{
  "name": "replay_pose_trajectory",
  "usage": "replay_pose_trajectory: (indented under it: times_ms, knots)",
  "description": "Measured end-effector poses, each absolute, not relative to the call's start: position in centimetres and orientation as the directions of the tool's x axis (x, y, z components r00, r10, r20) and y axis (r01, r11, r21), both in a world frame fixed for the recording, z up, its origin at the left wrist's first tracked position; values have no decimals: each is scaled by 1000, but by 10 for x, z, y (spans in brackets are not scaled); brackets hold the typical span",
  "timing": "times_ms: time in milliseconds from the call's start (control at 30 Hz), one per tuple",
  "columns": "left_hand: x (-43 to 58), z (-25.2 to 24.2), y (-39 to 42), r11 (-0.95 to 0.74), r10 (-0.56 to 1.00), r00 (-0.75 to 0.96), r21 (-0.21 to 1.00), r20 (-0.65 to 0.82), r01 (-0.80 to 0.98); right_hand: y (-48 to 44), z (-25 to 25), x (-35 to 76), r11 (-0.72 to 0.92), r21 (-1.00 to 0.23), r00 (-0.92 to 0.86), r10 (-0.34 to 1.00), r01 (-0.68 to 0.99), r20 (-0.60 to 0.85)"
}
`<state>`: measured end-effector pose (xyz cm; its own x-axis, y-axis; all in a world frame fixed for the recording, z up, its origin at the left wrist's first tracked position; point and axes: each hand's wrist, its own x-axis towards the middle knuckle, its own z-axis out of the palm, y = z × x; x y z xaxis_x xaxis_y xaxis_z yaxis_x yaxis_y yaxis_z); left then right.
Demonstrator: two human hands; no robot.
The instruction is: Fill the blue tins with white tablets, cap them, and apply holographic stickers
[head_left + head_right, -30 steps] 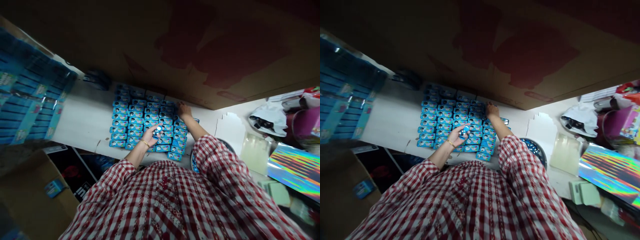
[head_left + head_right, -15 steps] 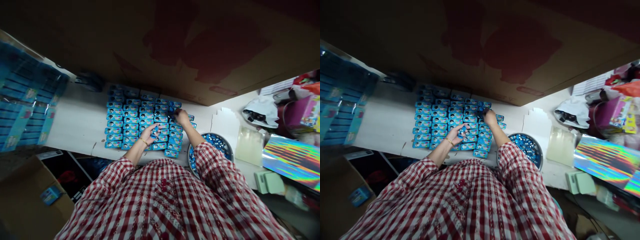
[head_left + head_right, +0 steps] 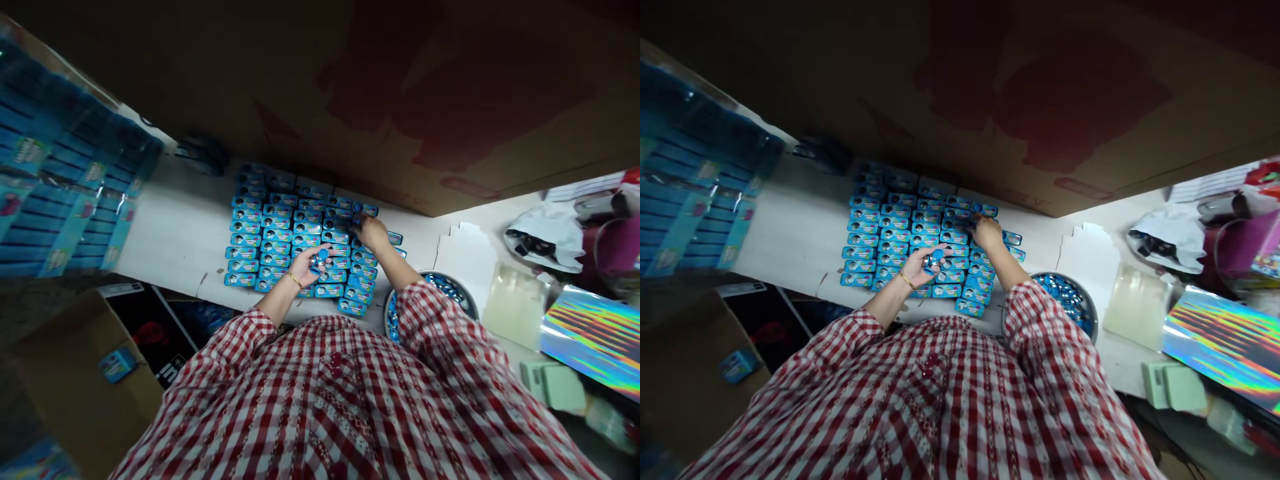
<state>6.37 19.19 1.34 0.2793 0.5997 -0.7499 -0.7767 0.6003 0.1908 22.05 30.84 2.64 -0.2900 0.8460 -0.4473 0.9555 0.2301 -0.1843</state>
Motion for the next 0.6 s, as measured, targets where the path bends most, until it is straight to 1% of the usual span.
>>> replay_pose_trajectory:
  times_ms: [67,100,133,200,300,333,367,433,500,533,600]
  knots:
    - [66,10,190,621,592,271,215,-759,-754,280,29,217,341,-409,-492,795,846,-355]
    - [68,8,189,636,586,264,233,-766,-736,265,28,215,375,-493,-569,751,785,-335]
    - [71,7,187,651,581,257,252,-772,-716,252,26,213,384,-549,-615,715,743,-332]
    - [77,7,183,679,574,259,275,-777,-680,234,19,216,332,-599,-611,712,728,-348]
    - [81,8,177,697,576,315,252,-754,-672,231,11,235,187,-626,-482,806,757,-343]
    - [81,8,175,693,578,332,233,-745,-682,236,11,243,148,-600,-421,839,786,-345]
    - [80,8,174,684,578,340,213,-742,-697,243,11,251,112,-547,-351,867,830,-354]
    - [77,7,174,651,573,326,176,-752,-739,260,13,259,66,-371,-219,896,926,-386]
    - [74,8,174,617,560,299,148,-773,-773,276,14,256,91,-179,-165,873,980,-459]
    - [73,9,175,608,554,298,134,-778,-783,284,14,251,117,-104,-153,851,988,-502]
    - [72,13,176,599,550,310,107,-775,-794,296,13,239,160,-15,-140,814,987,-564]
